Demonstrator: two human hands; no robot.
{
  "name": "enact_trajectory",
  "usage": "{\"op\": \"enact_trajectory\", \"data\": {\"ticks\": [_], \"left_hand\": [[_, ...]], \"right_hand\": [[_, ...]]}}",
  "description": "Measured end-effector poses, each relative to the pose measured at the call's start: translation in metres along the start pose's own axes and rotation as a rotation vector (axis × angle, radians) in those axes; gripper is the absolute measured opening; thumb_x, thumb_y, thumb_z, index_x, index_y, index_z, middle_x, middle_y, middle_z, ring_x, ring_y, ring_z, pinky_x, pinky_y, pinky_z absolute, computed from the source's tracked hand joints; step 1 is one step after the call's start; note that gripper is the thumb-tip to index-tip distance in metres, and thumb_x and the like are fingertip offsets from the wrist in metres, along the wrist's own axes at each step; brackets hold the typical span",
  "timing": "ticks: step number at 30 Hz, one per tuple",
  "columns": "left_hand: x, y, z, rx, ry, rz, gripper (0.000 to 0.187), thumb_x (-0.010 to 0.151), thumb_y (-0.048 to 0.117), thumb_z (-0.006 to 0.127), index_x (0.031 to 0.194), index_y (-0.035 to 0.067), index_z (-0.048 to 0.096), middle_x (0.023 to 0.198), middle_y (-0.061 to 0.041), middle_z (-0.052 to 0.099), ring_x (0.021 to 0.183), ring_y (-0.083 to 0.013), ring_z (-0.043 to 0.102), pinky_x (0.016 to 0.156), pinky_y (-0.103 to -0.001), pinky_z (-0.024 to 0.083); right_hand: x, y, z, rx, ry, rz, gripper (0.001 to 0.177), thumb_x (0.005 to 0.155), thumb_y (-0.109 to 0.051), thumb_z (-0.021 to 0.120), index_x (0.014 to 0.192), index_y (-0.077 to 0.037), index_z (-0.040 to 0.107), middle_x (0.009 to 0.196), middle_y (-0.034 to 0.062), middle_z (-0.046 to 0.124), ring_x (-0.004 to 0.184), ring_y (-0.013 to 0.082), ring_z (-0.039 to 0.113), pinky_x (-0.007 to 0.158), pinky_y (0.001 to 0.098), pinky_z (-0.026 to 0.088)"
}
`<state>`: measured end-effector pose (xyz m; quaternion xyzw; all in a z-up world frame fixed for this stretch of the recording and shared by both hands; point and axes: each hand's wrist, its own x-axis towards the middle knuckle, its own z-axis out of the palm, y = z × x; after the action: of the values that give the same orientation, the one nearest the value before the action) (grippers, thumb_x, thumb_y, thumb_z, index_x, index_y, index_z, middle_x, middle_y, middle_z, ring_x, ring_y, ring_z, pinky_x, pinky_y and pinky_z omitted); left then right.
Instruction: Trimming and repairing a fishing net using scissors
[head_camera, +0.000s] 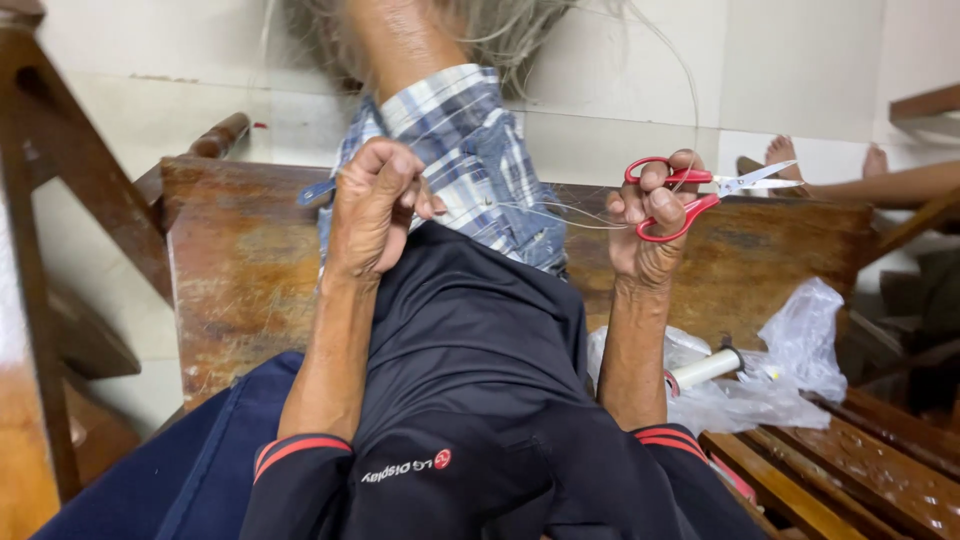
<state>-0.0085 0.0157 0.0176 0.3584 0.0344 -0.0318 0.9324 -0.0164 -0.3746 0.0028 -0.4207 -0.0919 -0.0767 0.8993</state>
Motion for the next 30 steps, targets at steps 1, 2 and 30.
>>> {"op": "enact_trajectory", "data": {"ticks": [1, 2, 30], "left_hand": [[-0.001, -0.004, 0.004, -0.006, -0.018, -0.013, 0.024, 0.115, 0.022, 0.085, 0.112, 0.000, 0.077, 0.070, -0.005, 0.056, 0.062, -0.0214, 0.079, 0.078, -0.048, 0.079], [-0.002, -0.007, 0.008, -0.043, -0.027, -0.030, 0.023, 0.116, 0.022, 0.084, 0.113, 0.001, 0.075, 0.072, -0.006, 0.057, 0.064, -0.0238, 0.080, 0.079, -0.051, 0.080], [0.019, -0.038, 0.013, -0.403, -0.154, -0.127, 0.020, 0.129, 0.034, 0.056, 0.121, 0.016, 0.060, 0.108, -0.008, 0.087, 0.120, -0.0304, 0.089, 0.123, -0.062, 0.070]], "right_hand": [[-0.001, -0.009, -0.002, -0.013, 0.011, -0.016, 0.054, 0.115, -0.006, 0.070, 0.163, -0.021, 0.051, 0.123, 0.0058, 0.068, 0.078, 0.0103, 0.068, 0.094, 0.0421, 0.075], [-0.001, -0.017, -0.004, -0.027, 0.006, -0.026, 0.054, 0.115, -0.007, 0.070, 0.163, -0.021, 0.050, 0.122, 0.0050, 0.068, 0.079, 0.0096, 0.069, 0.095, 0.0410, 0.075], [0.016, -0.046, -0.018, -0.089, -0.019, -0.068, 0.054, 0.113, -0.006, 0.075, 0.159, -0.021, 0.051, 0.117, 0.0068, 0.071, 0.076, 0.0117, 0.073, 0.094, 0.0425, 0.078]]}}
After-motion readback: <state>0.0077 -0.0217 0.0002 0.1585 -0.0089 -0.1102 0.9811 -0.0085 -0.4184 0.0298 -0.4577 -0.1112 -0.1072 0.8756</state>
